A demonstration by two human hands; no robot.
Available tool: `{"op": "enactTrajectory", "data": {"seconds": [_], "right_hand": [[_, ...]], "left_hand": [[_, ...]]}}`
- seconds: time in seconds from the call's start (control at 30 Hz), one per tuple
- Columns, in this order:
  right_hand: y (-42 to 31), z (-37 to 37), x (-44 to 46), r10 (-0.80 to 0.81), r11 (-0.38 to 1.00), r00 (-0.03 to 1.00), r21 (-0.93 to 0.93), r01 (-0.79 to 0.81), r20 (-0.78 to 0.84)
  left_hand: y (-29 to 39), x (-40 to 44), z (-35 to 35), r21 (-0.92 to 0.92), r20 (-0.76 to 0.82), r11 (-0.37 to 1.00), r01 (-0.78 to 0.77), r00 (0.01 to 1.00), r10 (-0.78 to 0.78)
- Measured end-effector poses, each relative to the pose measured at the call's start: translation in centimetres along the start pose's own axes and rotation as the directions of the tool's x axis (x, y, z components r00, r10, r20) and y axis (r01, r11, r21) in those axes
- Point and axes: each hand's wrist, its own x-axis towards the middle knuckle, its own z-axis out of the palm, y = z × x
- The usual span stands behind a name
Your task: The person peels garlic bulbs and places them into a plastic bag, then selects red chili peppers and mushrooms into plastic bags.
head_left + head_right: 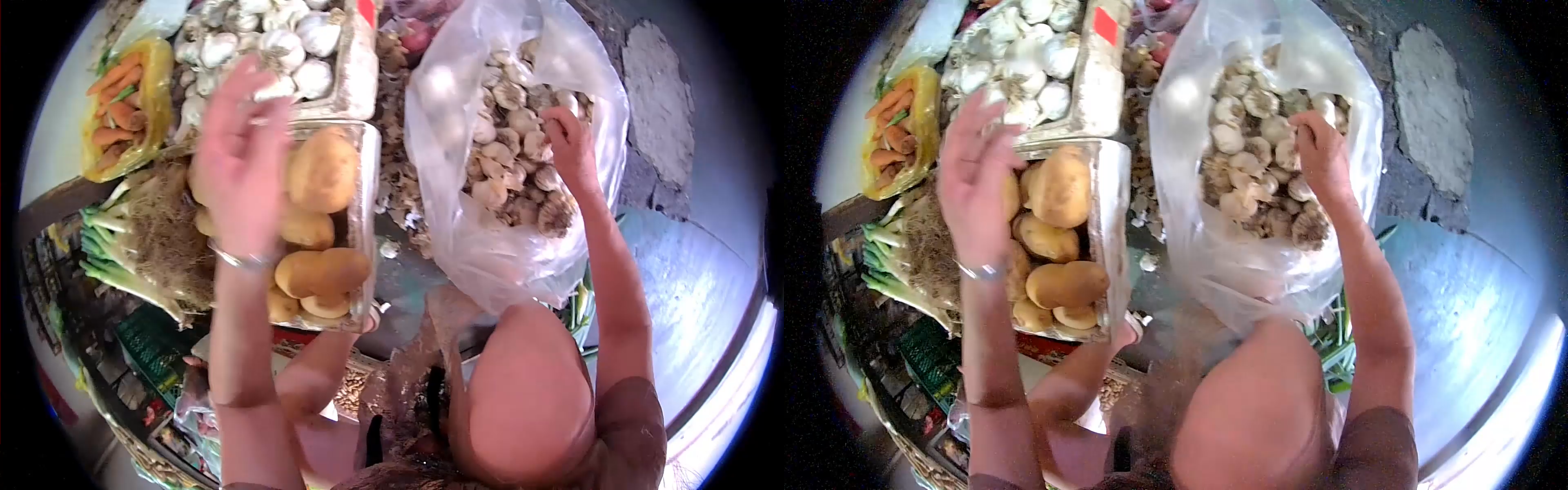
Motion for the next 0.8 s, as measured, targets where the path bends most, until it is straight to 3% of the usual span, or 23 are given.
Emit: {"op": "enactTrajectory", "data": {"seconds": [0.03,0.07,0.1,0.13,0.2,0.3,0.37,0.43,0.47,0.53,0.57,0.63,0.7,0.8], "right_hand": [[0.5,0.2,0.0,-0.023,0.997,0.998,-0.072,0.019,-0.056],[0.6,0.0,0.5,0.048,0.989,0.999,-0.138,-0.051,-0.019],[0.8,0.0,1.2,0.123,0.973,0.992,-0.200,-0.118,0.012],[0.7,-0.1,1.9,0.125,0.972,0.992,-0.202,-0.120,0.010],[0.5,-0.3,3.4,0.220,0.922,0.948,-0.366,-0.126,0.228],[1.1,0.5,4.1,0.200,0.848,0.954,-0.527,-0.055,0.222],[1.2,0.3,3.7,0.175,0.843,0.954,-0.538,-0.017,0.245],[0.8,0.0,2.3,-0.015,0.898,0.978,-0.427,0.104,0.207],[0.5,-0.3,1.4,-0.012,0.898,0.977,-0.428,0.103,0.212],[-1.6,-1.9,-1.1,-0.172,0.983,0.984,-0.056,0.175,0.054],[-2.8,-2.5,-2.2,-0.166,0.984,0.985,-0.058,0.169,0.053],[-5.6,-3.2,-4.2,0.081,0.956,0.971,0.259,-0.140,0.225],[-7.7,-3.0,-6.2,0.071,0.896,0.954,0.402,-0.190,0.292],[-9.7,-2.3,-8.2,0.077,0.755,0.908,0.570,-0.323,0.412]], "left_hand": [[0.1,-2.2,1.8,-0.020,0.077,0.999,-0.028,0.997,0.029],[-0.2,-3.8,2.9,0.087,0.287,0.979,-0.182,0.946,0.150],[-0.8,-5.9,4.9,-0.136,0.350,0.989,-0.065,0.930,0.109],[0.0,-8.0,6.6,-0.219,0.421,0.970,0.106,0.907,-0.004],[0.0,-10.2,8.8,-0.229,0.543,0.966,0.117,0.839,0.027],[-0.2,-12.5,10.0,-0.216,0.627,0.948,0.233,0.778,-0.048],[-0.5,-12.8,9.8,-0.201,0.626,0.947,0.251,0.776,-0.073],[-1.1,-12.5,9.5,-0.184,0.623,0.947,0.264,0.776,-0.096],[-1.6,-12.3,9.3,-0.223,0.616,0.923,0.314,0.779,-0.117],[-2.8,-12.2,9.3,-0.264,0.616,0.882,0.391,0.772,-0.158],[-2.9,-12.0,9.7,-0.262,0.620,0.881,0.394,0.768,-0.159],[-2.6,-11.5,10.6,-0.312,0.552,0.856,0.412,0.812,-0.190],[-1.6,-11.1,11.4,-0.361,0.526,0.800,0.479,0.813,-0.250],[-1.2,-10.9,11.8,-0.483,0.647,0.639,0.599,0.736,-0.201]]}}
